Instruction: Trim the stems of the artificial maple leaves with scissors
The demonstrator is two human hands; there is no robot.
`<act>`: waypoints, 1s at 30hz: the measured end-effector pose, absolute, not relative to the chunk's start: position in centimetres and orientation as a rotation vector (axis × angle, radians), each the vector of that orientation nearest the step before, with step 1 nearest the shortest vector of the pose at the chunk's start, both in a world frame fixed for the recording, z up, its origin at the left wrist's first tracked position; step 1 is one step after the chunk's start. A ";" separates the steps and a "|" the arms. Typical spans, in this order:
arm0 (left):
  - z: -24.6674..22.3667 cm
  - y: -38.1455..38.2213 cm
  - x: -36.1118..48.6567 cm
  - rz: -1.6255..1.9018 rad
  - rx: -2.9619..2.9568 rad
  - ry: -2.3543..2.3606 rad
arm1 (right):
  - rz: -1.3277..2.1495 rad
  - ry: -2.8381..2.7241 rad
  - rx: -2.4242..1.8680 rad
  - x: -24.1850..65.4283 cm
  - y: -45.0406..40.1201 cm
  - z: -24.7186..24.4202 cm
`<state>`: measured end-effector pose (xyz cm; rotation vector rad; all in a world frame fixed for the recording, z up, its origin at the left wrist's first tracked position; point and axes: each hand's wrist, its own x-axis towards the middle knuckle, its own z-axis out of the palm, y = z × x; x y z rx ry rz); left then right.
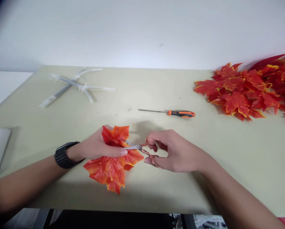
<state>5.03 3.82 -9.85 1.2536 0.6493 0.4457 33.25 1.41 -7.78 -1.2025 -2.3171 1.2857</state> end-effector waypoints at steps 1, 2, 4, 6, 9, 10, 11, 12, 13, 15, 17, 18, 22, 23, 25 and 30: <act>-10.0 3.8 5.0 0.445 1.253 0.657 | 1.284 -2.314 -1.204 33.3 1.5 -7.7; -10.1 3.8 5.0 0.445 1.253 0.667 | 1.287 -2.313 -1.206 33.4 1.5 -7.6; -10.2 3.9 4.9 0.449 1.254 0.688 | 1.312 -2.313 -1.204 33.6 1.7 -7.5; -10.2 4.0 4.9 0.469 1.249 0.696 | 1.344 -2.322 -1.205 33.8 1.8 -7.3; -10.1 4.1 4.9 0.494 1.238 0.689 | 1.358 -2.352 -1.225 34.1 1.9 -7.2; -10.1 4.1 4.9 0.491 1.232 0.692 | 1.356 -2.364 -1.232 34.2 2.0 -7.1; -10.1 4.1 4.9 0.480 1.227 0.702 | 1.351 -2.374 -1.238 34.3 2.0 -7.1; -10.1 4.1 4.9 0.467 1.223 0.715 | 1.348 -2.380 -1.242 34.4 2.0 -7.0; -10.2 4.1 4.8 0.453 1.219 0.729 | 1.347 -2.383 -1.247 34.5 2.1 -6.9; -10.3 4.1 4.7 0.443 1.217 0.751 | 1.349 -2.380 -1.260 34.7 2.1 -6.8; -10.4 4.1 4.7 0.461 1.216 0.754 | 1.360 -2.377 -1.282 34.8 2.2 -6.8; -10.4 4.1 4.7 0.472 1.214 0.752 | 1.365 -2.378 -1.293 34.9 2.2 -6.7; -10.3 4.0 4.9 0.471 1.209 0.752 | 1.362 -2.393 -1.310 34.9 2.2 -6.7; -10.2 4.0 5.0 0.465 1.214 0.755 | 1.358 -2.400 -1.306 34.9 2.1 -6.6; -10.1 3.8 5.0 0.447 1.228 0.777 | 1.352 -2.413 -1.309 34.7 2.1 -6.6; -10.1 3.6 5.2 0.333 1.246 0.855 | 1.350 -2.421 -1.345 34.4 1.9 -6.5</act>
